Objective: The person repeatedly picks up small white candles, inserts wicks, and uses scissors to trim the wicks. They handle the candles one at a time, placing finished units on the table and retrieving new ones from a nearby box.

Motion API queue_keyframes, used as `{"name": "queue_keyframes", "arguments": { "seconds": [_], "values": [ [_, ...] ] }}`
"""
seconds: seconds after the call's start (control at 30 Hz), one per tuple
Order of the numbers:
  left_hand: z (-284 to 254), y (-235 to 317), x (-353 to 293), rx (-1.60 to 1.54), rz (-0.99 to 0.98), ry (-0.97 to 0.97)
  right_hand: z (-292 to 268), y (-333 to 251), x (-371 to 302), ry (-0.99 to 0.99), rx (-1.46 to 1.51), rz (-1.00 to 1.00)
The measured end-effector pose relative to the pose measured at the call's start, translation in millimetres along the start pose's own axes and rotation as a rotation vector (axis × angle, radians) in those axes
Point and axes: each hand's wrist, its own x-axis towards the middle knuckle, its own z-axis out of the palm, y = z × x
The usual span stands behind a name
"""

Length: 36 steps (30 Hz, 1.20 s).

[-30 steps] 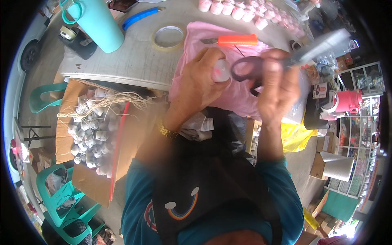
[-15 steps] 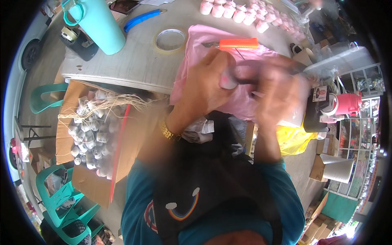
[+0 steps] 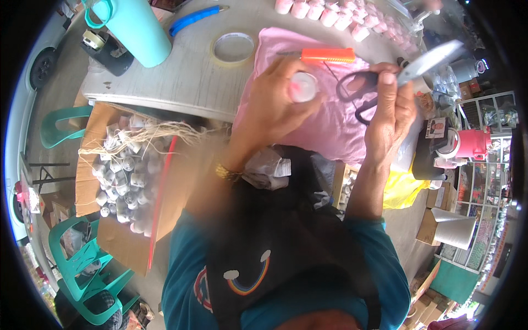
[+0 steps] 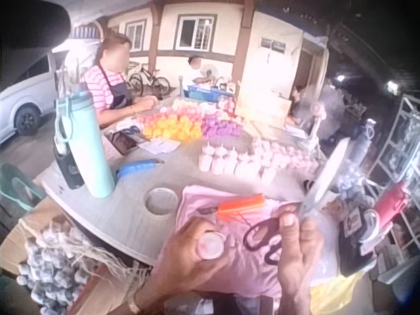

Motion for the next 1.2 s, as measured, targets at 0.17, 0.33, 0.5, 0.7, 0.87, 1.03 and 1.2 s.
{"name": "queue_keyframes", "arguments": {
  "seconds": [0.17,0.33,0.5,0.7,0.87,1.03,1.2],
  "values": [
    [-13,-2,0,-0.368,-0.117,-0.149,-14,11,-7,-0.337,0.33,0.338],
    [-13,6,-4,-0.327,0.021,-0.185,-2,14,-19,-0.483,0.244,0.302],
    [-25,7,-9,-0.334,-0.096,-0.289,-1,12,-18,-0.496,0.399,0.337],
    [-1,3,-24,-1.255,-0.376,-0.107,14,-10,0,-0.253,0.444,0.151],
    [19,8,-22,-0.775,-0.336,-0.354,21,-26,28,-0.231,0.134,0.076],
    [11,8,-17,-0.908,-0.38,-0.235,12,-4,68,-0.05,-0.01,-0.004],
    [-7,5,-15,-1.129,-0.547,-0.139,-1,49,70,-0.303,-0.243,0.197]
  ]
}}
